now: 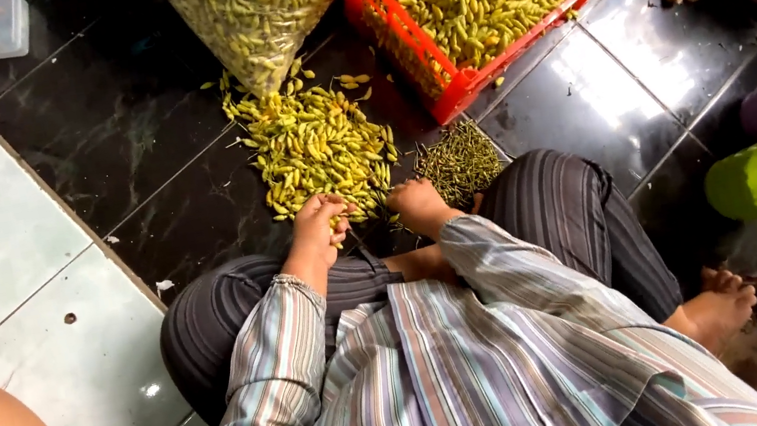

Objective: A group of people are sitting on the floor manually sorting through a large quantity of green flower buds, separating them into different piles and containers.

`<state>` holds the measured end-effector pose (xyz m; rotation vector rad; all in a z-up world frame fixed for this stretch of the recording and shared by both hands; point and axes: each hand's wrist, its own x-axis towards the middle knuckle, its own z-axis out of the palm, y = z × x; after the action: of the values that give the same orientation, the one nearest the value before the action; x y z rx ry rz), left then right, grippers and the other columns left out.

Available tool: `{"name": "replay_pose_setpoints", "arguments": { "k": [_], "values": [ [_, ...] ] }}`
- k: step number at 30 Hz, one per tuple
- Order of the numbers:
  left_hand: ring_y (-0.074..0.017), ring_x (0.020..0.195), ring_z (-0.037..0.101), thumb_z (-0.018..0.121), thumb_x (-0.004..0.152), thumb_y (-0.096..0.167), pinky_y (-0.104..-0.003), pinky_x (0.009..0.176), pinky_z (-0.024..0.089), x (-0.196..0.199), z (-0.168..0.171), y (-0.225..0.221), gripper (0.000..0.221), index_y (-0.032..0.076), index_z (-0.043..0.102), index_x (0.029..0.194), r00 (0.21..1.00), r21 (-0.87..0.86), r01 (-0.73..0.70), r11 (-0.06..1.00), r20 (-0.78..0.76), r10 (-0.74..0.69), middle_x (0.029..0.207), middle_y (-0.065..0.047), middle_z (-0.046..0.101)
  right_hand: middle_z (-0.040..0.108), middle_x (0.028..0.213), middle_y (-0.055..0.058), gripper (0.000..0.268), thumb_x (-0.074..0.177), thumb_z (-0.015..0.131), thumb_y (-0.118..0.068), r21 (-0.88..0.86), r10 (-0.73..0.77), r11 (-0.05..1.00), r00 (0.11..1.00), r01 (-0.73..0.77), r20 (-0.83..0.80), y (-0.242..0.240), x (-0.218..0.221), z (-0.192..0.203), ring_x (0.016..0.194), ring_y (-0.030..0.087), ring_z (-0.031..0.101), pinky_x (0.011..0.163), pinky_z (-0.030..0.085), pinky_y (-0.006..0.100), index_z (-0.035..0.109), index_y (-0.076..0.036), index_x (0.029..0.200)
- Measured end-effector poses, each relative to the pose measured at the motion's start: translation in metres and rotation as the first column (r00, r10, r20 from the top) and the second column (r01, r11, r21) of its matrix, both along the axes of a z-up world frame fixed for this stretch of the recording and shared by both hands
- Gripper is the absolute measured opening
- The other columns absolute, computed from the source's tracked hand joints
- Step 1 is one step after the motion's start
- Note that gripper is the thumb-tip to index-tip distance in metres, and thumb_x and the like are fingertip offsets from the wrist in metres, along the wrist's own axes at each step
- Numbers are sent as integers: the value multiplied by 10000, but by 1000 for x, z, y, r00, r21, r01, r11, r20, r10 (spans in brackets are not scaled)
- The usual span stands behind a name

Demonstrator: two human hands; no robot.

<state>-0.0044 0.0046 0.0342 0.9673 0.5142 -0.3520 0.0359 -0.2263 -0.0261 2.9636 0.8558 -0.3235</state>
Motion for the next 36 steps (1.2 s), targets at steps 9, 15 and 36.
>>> {"name": "replay_pose_setpoints", "arguments": {
  "k": [9, 15, 36],
  "values": [
    [-115, 428, 503, 665, 897, 84, -160, 310, 281, -1, -23, -1, 75, 91, 594, 919, 997, 62, 20, 998, -76, -15, 763, -184, 675, 694, 907, -14, 176, 780, 661, -247, 2, 193, 981, 971, -195, 143, 10, -6, -4, 898, 228, 691, 751, 510, 394, 722, -255, 945],
    [-121, 435, 527, 653, 908, 68, -159, 312, 284, -2, -8, 0, 60, 70, 604, 942, 997, 107, 43, 993, -64, -36, 794, -208, 687, 710, 837, -39, 146, 825, 621, -203, 35, 222, 972, 957, -232, 187, 19, -8, 3, 849, 191, 711, 741, 527, 369, 725, -281, 890],
    [-93, 399, 528, 805, 871, 93, -160, 279, 366, -4, -37, -8, 226, 6, 657, 1019, 977, 178, 197, 964, 45, -208, 690, -161, 666, 537, 603, 77, 90, 900, 687, -4, 542, 222, -68, 542, 838, -810, 49, -21, 94, 497, 122, 471, 445, 359, 234, 615, 2, 845]
  ]
}}
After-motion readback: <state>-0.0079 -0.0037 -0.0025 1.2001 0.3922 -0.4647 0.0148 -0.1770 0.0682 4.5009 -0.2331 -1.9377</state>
